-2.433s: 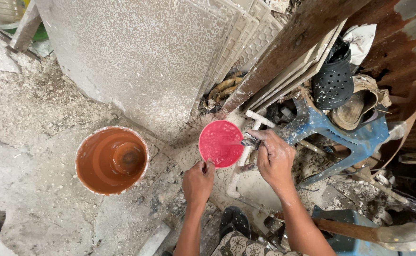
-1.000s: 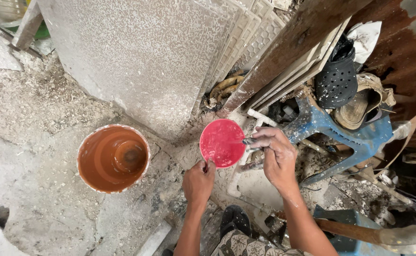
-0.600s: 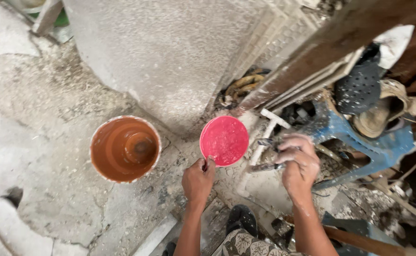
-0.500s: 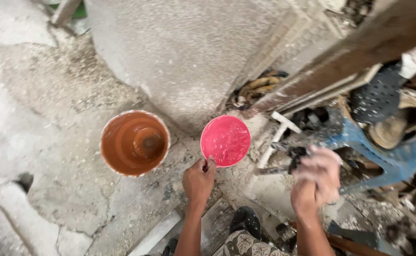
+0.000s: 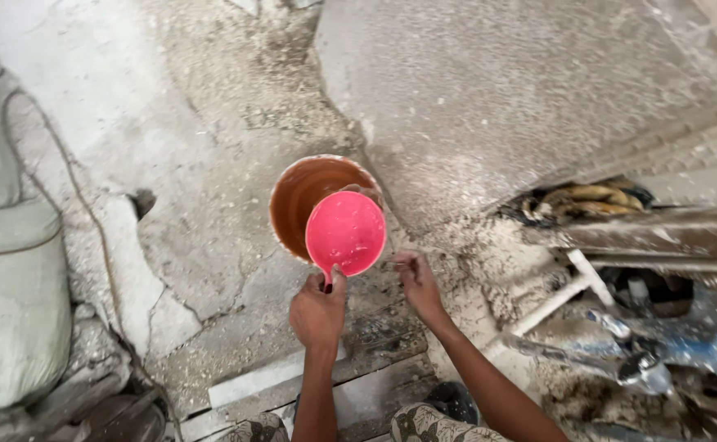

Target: The person brushes dust off green mold strips on a work table, then scrapes dried residue from a plastic bowl and wipes it. They carry the bowl to a tap, fill a small pink bowl with water, and pour gypsum powder from a bag into the bowl.

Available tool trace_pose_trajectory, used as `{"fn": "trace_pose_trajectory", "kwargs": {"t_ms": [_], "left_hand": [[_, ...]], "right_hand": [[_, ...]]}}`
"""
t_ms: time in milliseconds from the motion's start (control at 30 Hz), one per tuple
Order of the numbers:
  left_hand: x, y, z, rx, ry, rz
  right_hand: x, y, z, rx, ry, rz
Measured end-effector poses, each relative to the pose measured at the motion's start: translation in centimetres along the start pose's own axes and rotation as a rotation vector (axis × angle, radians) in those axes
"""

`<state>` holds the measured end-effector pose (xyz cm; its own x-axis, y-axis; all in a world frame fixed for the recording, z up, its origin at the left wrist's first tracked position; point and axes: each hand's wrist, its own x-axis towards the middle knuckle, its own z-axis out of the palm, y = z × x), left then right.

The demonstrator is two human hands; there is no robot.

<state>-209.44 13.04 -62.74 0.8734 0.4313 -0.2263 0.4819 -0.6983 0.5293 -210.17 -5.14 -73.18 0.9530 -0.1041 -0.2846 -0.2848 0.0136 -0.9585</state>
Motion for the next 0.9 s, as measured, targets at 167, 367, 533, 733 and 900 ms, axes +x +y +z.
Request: {"fn": "trace_pose_trajectory", "kwargs": {"t_ms": [167,367,533,733,900], "left_hand": [[1.4,-2.1,-3.1,0.12,0.0,-0.187],[2.0,-3.7,-5.3,0.136,0.076,-0.256],[2.2,-4.5,-5.6,0.11,0.172,-0.234],[3.5,-5.4,-4.1,0.198,0.284,-0.116],[5.5,-5.9,-1.7,0.204,0.278,-0.086]], "right_hand": [[3.6,-1.6,3.3,0.142,-0.27,0.642],[5.0,-2.7,5.0,0.252,-0.39,0.596],[4.4,-3.1,5.7,0.232,-0.335,0.669],[3.7,-3.6,5.2,0.263,-0.387,0.629],[3.5,-2.9,3.8,0.251,-0.454,0.592]]}}
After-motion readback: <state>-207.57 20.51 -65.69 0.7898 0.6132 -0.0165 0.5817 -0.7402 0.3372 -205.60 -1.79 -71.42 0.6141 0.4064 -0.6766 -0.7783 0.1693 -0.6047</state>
